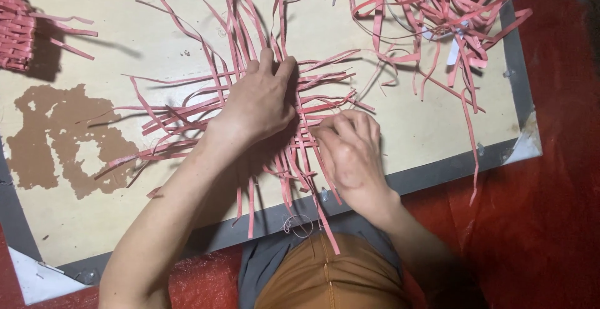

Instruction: The person is weaving pink plastic strips together on a board to create a square base for a bag.

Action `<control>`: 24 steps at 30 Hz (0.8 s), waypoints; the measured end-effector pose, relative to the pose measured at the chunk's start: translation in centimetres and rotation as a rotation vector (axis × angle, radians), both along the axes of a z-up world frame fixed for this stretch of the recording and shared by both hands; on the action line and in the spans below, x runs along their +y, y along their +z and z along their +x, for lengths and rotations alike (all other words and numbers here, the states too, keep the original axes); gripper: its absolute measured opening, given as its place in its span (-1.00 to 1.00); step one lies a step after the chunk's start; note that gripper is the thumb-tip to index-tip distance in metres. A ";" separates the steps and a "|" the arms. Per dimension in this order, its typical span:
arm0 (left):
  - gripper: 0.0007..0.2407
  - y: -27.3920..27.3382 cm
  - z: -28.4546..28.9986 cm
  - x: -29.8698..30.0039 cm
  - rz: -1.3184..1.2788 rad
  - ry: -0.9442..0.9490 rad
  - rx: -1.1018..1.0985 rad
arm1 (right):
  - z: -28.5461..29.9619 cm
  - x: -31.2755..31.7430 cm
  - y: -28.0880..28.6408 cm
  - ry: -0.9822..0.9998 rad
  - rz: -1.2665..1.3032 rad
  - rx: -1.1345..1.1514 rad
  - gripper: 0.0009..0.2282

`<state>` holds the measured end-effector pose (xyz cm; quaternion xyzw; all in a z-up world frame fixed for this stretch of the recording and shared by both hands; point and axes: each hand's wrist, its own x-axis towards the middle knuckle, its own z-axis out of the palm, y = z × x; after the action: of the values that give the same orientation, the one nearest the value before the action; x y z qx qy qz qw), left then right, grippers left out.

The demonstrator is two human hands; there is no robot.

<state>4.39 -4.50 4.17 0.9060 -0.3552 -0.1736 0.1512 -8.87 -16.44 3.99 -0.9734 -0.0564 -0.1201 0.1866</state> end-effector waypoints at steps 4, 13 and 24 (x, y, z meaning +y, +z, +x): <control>-0.54 1.3 -1.3 0.9 -0.052 -0.012 -0.053 | -1.1 -0.8 3.0 0.017 0.168 0.008 -0.88; -0.69 10.5 -12.5 10.7 -0.543 -0.130 -0.174 | -6.0 -1.9 3.0 0.106 0.319 0.028 -0.89; -0.84 3.5 -18.4 14.4 -0.578 0.306 -0.307 | -9.0 -2.5 5.6 0.070 0.287 -0.098 -0.90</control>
<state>-14.05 9.89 7.64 0.8840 -0.2685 0.0965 0.3703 -17.84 -18.91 9.63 -0.9271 -0.0815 -0.1680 0.3250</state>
